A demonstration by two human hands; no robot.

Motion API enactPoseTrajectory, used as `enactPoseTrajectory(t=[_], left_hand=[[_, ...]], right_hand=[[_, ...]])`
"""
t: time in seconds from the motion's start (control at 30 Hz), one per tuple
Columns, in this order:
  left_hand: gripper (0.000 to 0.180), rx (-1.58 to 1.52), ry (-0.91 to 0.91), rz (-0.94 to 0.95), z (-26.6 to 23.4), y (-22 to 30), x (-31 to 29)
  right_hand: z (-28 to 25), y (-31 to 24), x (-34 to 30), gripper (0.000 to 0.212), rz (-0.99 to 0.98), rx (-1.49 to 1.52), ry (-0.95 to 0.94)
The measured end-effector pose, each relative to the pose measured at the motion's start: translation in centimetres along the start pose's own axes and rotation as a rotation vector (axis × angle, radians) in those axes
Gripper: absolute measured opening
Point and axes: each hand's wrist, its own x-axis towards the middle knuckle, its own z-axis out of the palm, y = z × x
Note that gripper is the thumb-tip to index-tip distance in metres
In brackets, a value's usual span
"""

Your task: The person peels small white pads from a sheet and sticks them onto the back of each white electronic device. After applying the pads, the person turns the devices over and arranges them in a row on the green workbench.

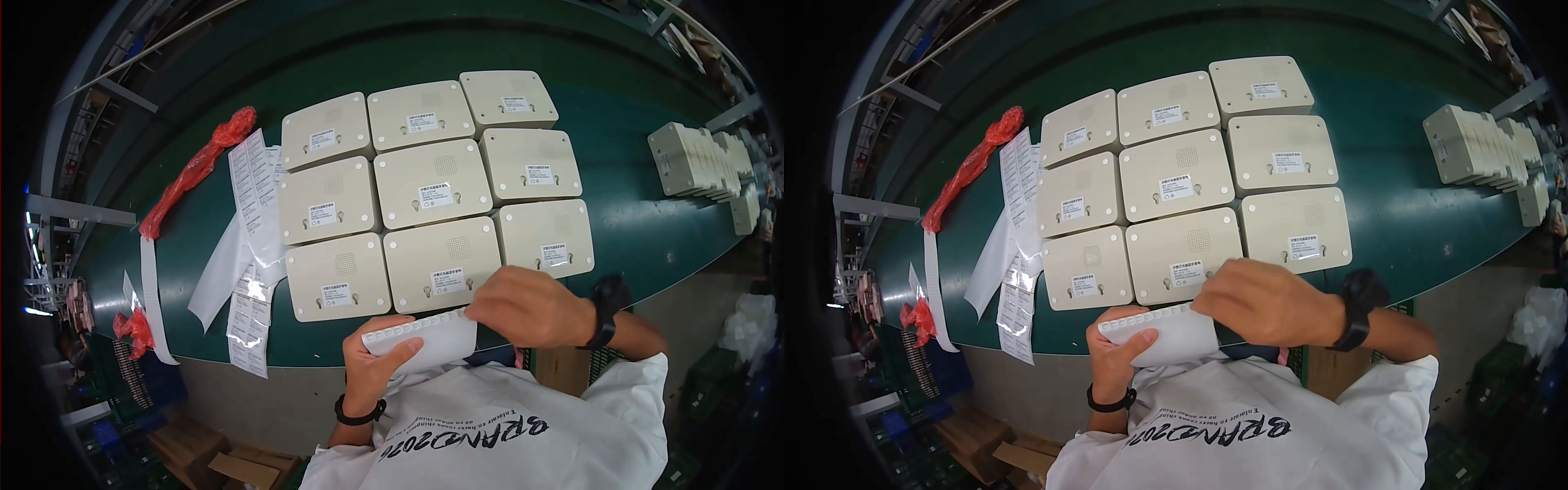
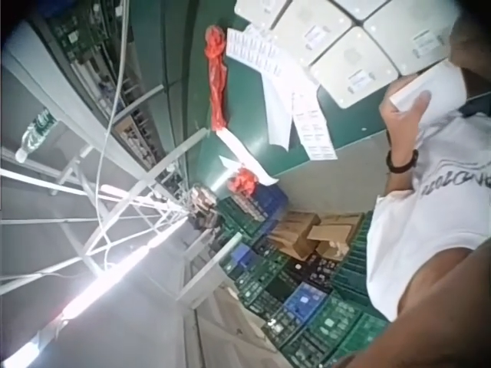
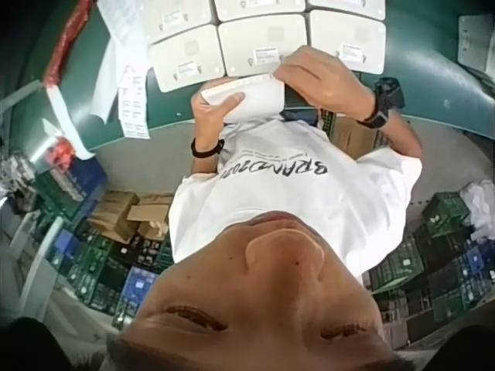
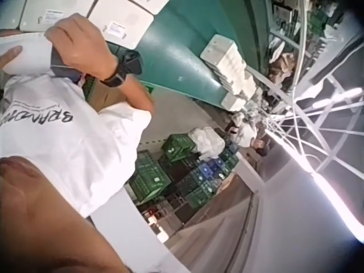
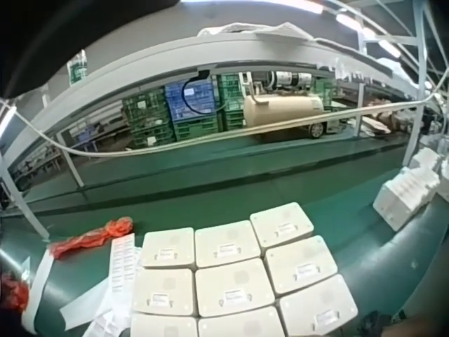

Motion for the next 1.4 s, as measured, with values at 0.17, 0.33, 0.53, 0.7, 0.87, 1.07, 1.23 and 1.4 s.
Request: enactPoseTrajectory(t=[0.17, 0.33, 0.53, 0.7, 0.87, 1.07, 1.23, 1.4], left_hand=[[0.029, -0.031, 0.066, -0.006, -0.4, -0.7, 0.0], [0.029, -0.025, 0.038, -0.027, -1.0, -2.2, 0.4], [0.031, -0.075, 0.053, -0.088, -1.3, -2.6, 0.4], [0.031, -0.07, 0.029, -0.085, -1.6, -2.4, 0.7], [0.03, -0.07, 0.014, -0.084, -1.6, -2.4, 0.6], [0.031, -0.106, 0.055, -0.085, -1.4, -1.1, -0.2], [0.031, -0.094, 0.059, 0.016, -0.8, 1.8, -0.2], [0.032, 0.015, 0.05, 0.141, -0.5, 2.4, -0.7]], right_hand=[[-3.7, 5.4, 2.1, 0.011, 0.42, 0.036, 0.127], [-5.1, 14.8, 3.1, 0.013, 0.51, -0.164, 0.151], [-4.7, 15.9, 3.4, 0.014, 0.406, -0.205, 0.09], [-4.9, 15.5, 3.7, 0.015, 0.45, -0.194, 0.071], [-5.0, 15.2, 3.2, 0.017, 0.317, -0.416, 0.048], [-4.0, 12.1, 3.1, 0.025, 0.188, -0.792, -0.054], [-4.6, 7.4, 3.0, 0.03, 0.346, -0.26, 0.042], [-2.7, -1.2, 3.9, 0.024, 0.459, 0.563, -0.2]])
